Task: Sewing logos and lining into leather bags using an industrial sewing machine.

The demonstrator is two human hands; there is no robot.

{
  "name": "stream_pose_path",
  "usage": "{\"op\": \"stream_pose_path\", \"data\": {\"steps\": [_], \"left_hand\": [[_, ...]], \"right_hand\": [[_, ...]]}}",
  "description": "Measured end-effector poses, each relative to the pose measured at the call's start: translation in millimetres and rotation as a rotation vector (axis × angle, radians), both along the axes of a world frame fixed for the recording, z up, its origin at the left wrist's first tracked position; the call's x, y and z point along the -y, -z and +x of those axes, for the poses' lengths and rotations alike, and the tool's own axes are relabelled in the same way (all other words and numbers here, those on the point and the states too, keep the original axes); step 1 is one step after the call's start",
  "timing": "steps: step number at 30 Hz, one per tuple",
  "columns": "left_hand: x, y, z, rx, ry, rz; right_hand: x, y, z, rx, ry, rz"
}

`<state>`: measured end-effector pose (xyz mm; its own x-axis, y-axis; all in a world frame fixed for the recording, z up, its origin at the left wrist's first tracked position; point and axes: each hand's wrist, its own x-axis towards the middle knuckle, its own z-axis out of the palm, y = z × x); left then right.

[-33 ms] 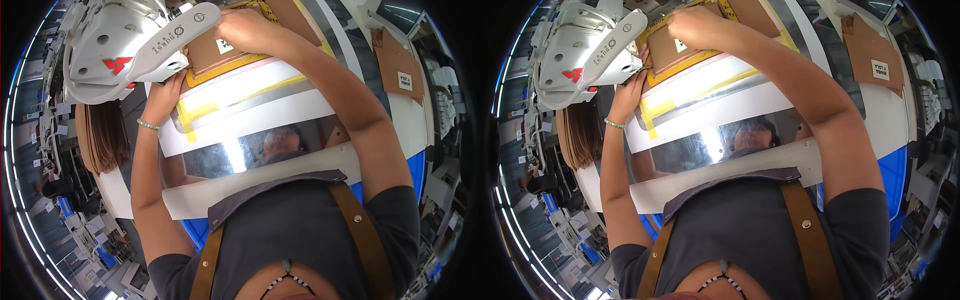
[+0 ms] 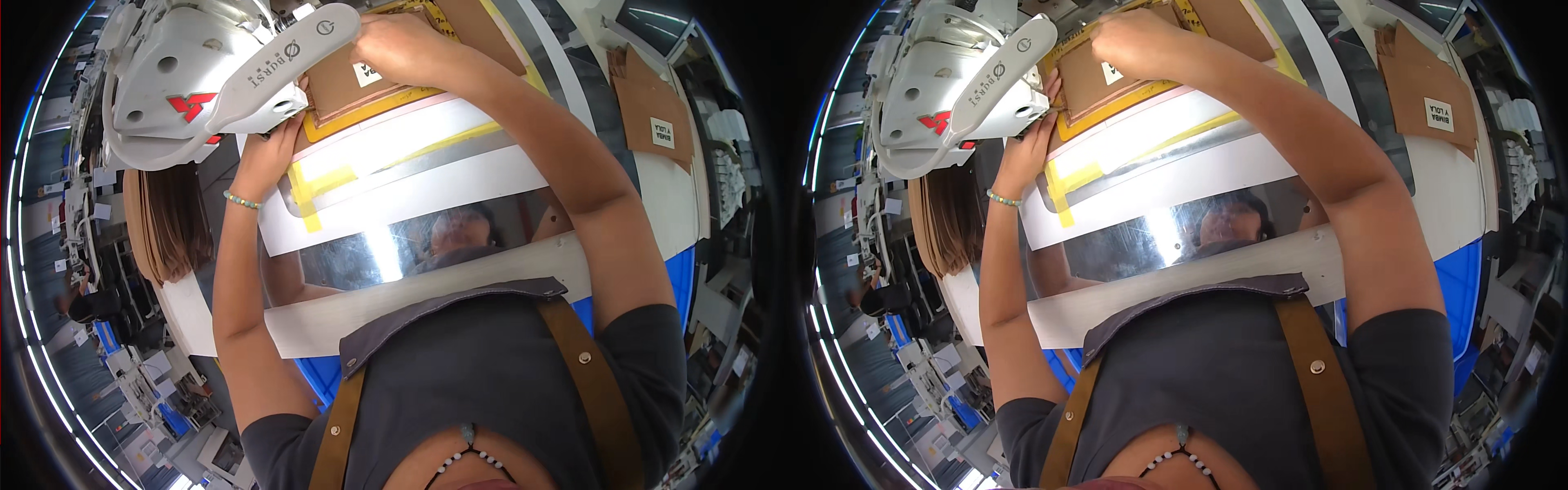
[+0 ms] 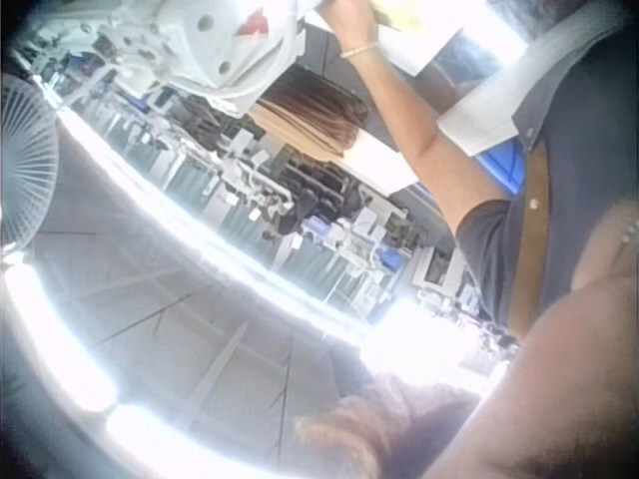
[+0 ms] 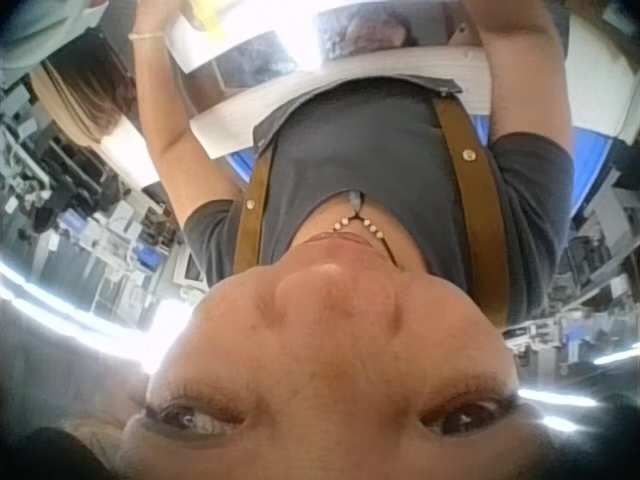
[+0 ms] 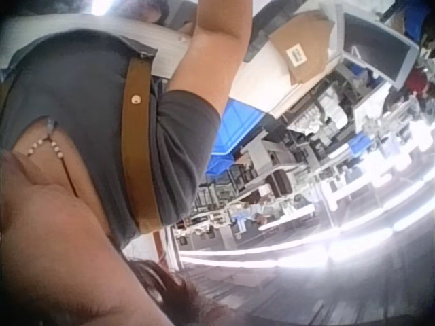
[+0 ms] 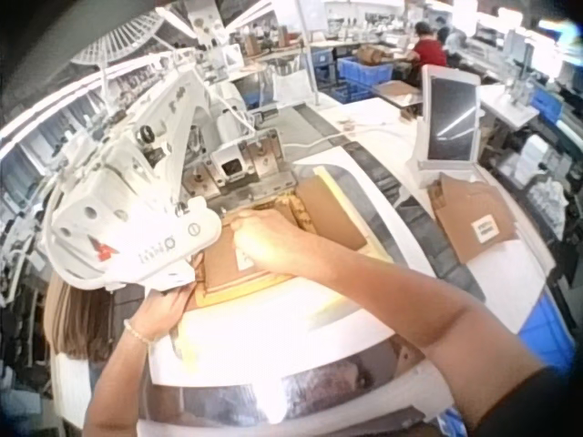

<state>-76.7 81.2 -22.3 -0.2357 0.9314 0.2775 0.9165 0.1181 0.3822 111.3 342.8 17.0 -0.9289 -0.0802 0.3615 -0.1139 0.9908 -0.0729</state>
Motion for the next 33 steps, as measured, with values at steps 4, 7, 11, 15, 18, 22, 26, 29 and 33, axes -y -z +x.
{"op": "stream_pose_path", "data": {"steps": [4,7,11,15,18,22,26,29,33], "left_hand": [[-4.5,13.2,-24.1,0.063,-0.025,-0.064],[-4.7,16.6,-35.1,0.062,-0.016,-0.068],[-18.0,5.0,-23.8,0.007,-0.005,-0.240],[-23.8,-5.9,-19.6,-0.115,0.101,-0.112],[-26.8,-3.1,-24.2,0.127,0.090,-0.086],[-34.1,-5.0,-15.2,-0.114,0.045,-0.127],[-40.8,-1.6,-15.0,-0.244,0.070,-0.068],[-29.7,24.7,-46.6,-0.064,-0.004,-0.032],[13.1,58.9,-87.7,-0.080,-0.038,0.082]], "right_hand": [[-2.3,12.2,-4.3,-0.013,0.057,-0.047],[-2.8,15.8,-7.4,-0.025,0.019,-0.033],[-3.0,19.5,-7.1,-0.022,0.043,-0.044],[-1.3,16.9,-8.7,-0.007,0.031,-0.013],[-6.1,25.2,-10.9,-0.101,-0.072,-0.048],[-1.4,30.8,-11.2,-0.284,-0.106,-0.027],[1.9,33.9,-10.2,-0.079,-0.008,-0.120],[-0.7,16.8,-2.5,-0.123,-0.015,-0.167],[-12.1,15.9,-6.1,0.046,0.037,-0.215]]}}
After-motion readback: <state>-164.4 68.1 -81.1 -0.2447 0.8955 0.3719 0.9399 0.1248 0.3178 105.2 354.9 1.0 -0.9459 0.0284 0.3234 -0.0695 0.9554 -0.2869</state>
